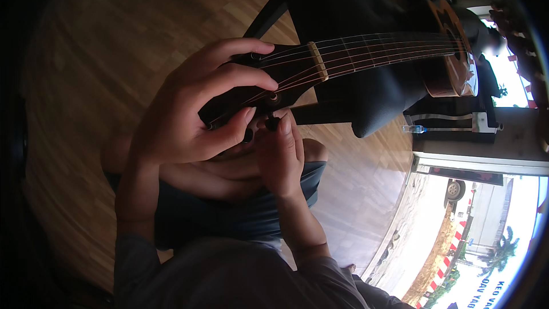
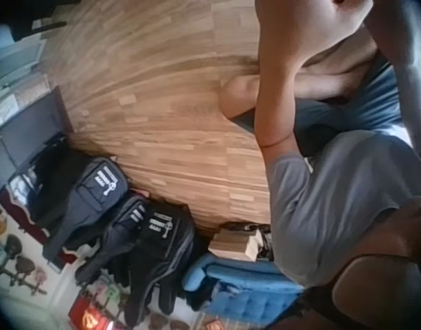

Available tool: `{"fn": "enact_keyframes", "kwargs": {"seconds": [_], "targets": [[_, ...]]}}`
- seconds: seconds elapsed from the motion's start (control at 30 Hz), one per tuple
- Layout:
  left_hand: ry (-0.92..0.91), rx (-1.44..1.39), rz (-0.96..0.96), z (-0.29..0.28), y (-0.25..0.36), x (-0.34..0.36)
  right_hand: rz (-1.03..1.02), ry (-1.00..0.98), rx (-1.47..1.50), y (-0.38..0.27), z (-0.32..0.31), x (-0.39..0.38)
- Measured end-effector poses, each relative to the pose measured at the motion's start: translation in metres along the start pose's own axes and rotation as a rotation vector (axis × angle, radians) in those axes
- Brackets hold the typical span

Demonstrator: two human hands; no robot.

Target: The person moves a black bench and places an acoustic guitar on it. They then sit on the floor and tune the guitar by adjusting the tuning pegs on the headstock.

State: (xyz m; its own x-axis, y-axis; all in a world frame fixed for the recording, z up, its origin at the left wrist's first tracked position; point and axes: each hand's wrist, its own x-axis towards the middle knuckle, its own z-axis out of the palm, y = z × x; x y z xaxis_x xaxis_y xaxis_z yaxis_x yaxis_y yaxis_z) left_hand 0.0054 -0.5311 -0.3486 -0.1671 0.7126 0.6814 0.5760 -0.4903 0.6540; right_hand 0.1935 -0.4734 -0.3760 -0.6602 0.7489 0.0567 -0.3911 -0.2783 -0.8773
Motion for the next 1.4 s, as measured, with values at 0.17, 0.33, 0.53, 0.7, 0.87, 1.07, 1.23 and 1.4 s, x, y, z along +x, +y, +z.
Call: {"fn": "enact_keyframes", "kwargs": {"seconds": [0.17, 0.33, 0.53, 0.7, 0.87, 1.07, 1.23, 1.4], "targets": [[-0.022, -0.005, -0.012, 0.001, 0.001, 0.003, -0.440, 0.035, -0.821, -0.002, -0.012, 0.002], [-0.036, 0.005, 0.009, -0.002, 0.001, 0.004, -0.823, 0.112, -1.329, -0.005, -0.014, 0.009], [-0.033, -0.027, -0.009, -0.002, 0.001, 0.003, -0.848, 0.142, -1.395, -0.007, -0.012, 0.010], [-0.015, -0.029, -0.009, -0.002, 0.000, 0.000, -0.771, 0.137, -1.319, -0.002, -0.011, 0.012], [-0.001, -0.017, -0.002, 0.000, -0.002, -0.003, -0.707, 0.121, -1.379, -0.002, -0.014, 0.010], [0.007, 0.000, -0.002, 0.002, -0.004, -0.002, -0.724, 0.110, -1.476, -0.009, -0.012, 0.014], [-0.001, -0.001, -0.001, 0.003, -0.004, -0.001, -0.702, 0.042, -1.453, -0.018, -0.013, 0.016], [0.000, -0.007, 0.018, 0.003, -0.004, 0.000, -0.669, -0.004, -1.371, -0.019, -0.013, 0.017]]}}
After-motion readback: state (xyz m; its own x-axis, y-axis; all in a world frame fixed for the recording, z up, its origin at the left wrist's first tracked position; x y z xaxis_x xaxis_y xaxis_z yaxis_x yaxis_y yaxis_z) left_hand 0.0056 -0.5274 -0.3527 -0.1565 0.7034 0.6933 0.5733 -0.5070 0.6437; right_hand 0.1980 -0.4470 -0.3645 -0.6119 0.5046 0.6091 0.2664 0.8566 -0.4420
